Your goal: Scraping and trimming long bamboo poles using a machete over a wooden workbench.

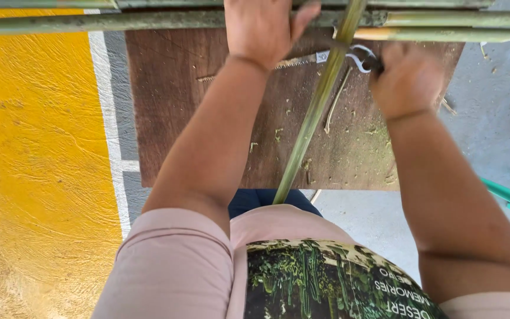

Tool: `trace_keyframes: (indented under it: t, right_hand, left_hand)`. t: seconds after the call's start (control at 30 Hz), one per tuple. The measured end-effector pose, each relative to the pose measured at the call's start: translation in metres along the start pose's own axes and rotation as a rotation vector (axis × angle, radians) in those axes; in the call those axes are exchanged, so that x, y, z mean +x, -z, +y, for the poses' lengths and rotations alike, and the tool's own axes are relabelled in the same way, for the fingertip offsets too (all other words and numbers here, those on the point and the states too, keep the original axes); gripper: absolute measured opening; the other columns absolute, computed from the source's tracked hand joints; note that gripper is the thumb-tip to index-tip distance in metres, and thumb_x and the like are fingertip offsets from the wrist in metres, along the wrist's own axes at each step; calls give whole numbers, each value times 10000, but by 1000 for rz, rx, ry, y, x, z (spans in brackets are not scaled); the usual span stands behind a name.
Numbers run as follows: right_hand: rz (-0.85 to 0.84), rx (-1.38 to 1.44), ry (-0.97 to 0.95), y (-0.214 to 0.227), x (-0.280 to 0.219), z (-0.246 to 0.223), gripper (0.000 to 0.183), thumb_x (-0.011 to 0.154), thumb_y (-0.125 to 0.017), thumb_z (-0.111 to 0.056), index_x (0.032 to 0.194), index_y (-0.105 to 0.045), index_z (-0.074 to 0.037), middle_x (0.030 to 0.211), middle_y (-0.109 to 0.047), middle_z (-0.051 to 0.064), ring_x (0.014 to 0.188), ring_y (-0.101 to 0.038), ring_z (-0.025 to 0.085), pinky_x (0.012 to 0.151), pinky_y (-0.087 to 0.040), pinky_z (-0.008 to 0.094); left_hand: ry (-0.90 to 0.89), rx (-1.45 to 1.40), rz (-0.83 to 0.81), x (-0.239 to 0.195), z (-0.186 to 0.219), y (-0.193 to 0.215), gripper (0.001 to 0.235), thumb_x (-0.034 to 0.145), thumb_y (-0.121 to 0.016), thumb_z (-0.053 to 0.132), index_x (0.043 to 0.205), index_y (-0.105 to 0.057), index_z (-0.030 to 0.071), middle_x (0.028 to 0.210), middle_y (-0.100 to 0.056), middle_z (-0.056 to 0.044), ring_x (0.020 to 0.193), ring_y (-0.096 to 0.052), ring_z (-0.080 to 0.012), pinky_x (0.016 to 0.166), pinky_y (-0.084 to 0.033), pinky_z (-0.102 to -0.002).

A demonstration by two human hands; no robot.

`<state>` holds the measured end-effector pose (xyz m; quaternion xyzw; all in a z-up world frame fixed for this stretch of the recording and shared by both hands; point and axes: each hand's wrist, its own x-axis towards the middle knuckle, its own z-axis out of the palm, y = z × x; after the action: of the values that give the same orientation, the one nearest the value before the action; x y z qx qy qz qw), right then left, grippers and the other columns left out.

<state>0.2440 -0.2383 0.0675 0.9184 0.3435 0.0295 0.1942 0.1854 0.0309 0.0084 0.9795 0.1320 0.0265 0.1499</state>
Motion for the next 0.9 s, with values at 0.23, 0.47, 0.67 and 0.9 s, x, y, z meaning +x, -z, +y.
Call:
trace_keyframes:
  t: [0.23,0.47,0.67,0.9]
  right_hand:
    - [-164,132,2,4,-62,-44,185,982,-693,-303,974,-679,-119,721,-612,43,560,-595,160,449,-475,317]
    - [-136,566,-71,10,-56,-32,72,943,-716,-171,968,-726,-104,734,-661,61,575,-609,188,530,-497,353]
    - [-181,901,-373,26,-55,-12,167,912,-750,-152,1023,-696,-40,739,-661,90,607,-624,173,534,-494,375]
    - [-333,1225,-855,28,-92,-19,201,878,-748,-77,1040,-630,-54,690,-595,23,542,-572,129,432,-490,304]
  left_hand:
    - [-128,-103,170,-92,-14,-9,706,1037,-346,699,796,-712,145,791,-681,-65,758,-629,-261,805,-453,-449]
    - [-266,-210,768,-125,15,2,759,1022,-513,720,1440,-429,92,1442,-401,-169,1332,-352,-386,1060,-232,-641]
    - [-62,-484,170,-155,37,-31,717,1010,-637,562,1502,-422,86,1540,-408,-175,1460,-386,-364,1230,-244,-536]
    - [519,-1571,-619,-140,43,-47,554,866,-707,429,1290,-608,85,1233,-699,-140,1202,-648,-277,1086,-494,-443]
